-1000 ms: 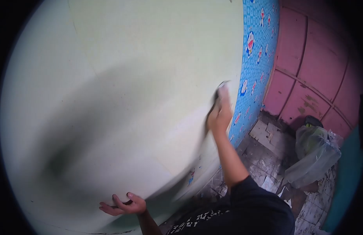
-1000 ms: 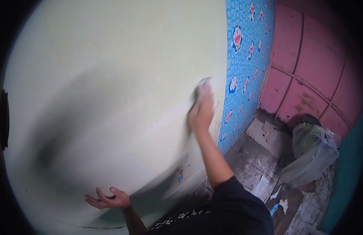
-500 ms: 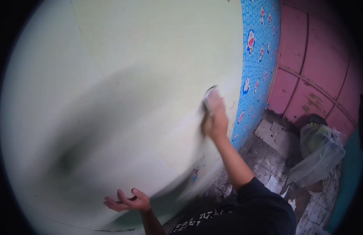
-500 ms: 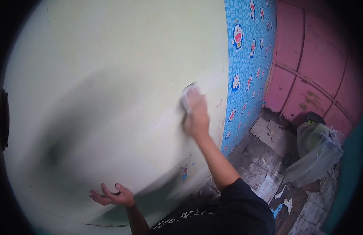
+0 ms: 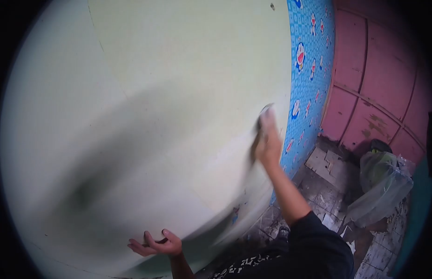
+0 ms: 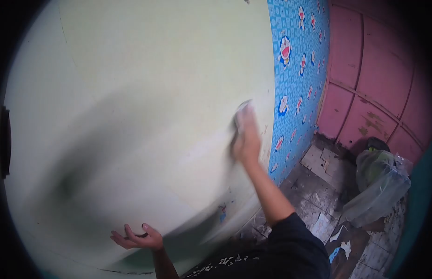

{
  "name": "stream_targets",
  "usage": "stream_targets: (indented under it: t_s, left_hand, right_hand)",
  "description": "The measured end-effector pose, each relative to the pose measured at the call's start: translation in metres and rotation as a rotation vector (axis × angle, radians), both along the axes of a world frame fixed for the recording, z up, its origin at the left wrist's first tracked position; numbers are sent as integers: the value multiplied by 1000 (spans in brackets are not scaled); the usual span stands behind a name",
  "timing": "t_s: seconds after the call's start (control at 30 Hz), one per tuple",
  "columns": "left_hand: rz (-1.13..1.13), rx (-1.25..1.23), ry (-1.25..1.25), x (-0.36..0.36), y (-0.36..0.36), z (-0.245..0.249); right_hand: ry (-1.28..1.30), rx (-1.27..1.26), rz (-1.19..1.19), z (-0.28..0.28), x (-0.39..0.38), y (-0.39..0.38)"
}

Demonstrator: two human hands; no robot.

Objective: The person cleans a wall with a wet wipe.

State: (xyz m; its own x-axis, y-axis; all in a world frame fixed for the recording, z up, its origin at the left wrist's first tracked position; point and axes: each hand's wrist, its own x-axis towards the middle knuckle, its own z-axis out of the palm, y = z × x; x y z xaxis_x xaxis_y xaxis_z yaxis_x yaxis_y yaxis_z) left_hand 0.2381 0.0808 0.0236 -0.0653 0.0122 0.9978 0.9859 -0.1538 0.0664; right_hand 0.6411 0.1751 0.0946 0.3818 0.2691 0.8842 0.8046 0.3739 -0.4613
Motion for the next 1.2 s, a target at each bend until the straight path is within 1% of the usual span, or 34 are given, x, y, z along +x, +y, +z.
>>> stream_targets:
  t_s: [0.03,0.07,0.13,0.2,0.23,0.3,0.33,0.37,0.4,0.47,0.5,0.53,0.57,0.6,0.67,0.7,0.73,0.8,0.9,1.0,1.07,1.13,1.17,1.2]
  left_hand:
    - [-1,-4,-7,0,-1,-1]
    - [0,-17,-7,-3,-5,-2]
    - [14,-17,29,-5,-6,0]
    - [13,-20,41,-7,-5,1]
    - [1,-23,31,-7,-3,0]
    - [-27,-33,1,-5,-5,-4]
    - [-1,-38,15,-5,-2,-3]
    - [26,-46,32,-6,-4,-2]
    - [54,-62,52,-7,-6,-2]
    - [-6,-44,11,-5,-2,-6]
    - [-33,-34,-10,-5,-1,-6]
    - [0,-40,15,-7,-2,-4]
    - [31,-48,38,-9,-3,-2]
    - [59,-55,55,-8,-6,-2]
    - [37,-60,25,-6,-8,-3]
    - [23,-63,16,-5,-6,-3]
    - [20,-56,13,-4,-5,-3]
    - [17,-53,15,-5,-5,-4]
    - [33,-56,54,-10,-6,-4]
    - [-3,-51,19,-9,-5,-5]
    - [-13,-55,-9,-6,-3,-7]
    - [-36,-45,-13,-7,-3,-9]
    - [-52,-27,-7,-7,-1,-8]
    - [-68,-10,-2,-8,-1,-7]
  right_hand:
    - [-106,-12,65,-3,-26,-11]
    - [-276,19,107,-4,-39,-23]
    - [-389,-110,-4,-10,-23,-18]
    - [120,40,11,-20,7,12]
    - [326,4,-3,-11,18,13]
    - [215,11,-45,-16,6,10]
    - [162,30,-65,-15,-6,14]
    - [19,58,-30,-7,-32,-1]
    - [-121,79,56,0,-51,-16]
    - [-318,-147,39,0,-49,-34]
    - [-208,-21,9,-12,-33,-17]
    - [-101,106,-20,-18,-12,6]
    - [187,81,-7,-10,-4,8]
    - [265,9,-25,-6,3,7]
    - [15,32,-68,-6,-14,2]
    - [-96,77,6,-13,-27,-1]
    - [-259,-137,1,-4,-45,-21]
    - [-402,-16,-50,0,-48,-30]
    - [70,13,-79,-1,-10,0]
    - [38,97,48,-8,-25,0]
    - [-184,64,125,-2,-55,-26]
    - [-305,45,72,-5,-40,-24]
    - [-89,59,77,-11,-27,-12]
    - [126,69,83,-4,-22,-2]
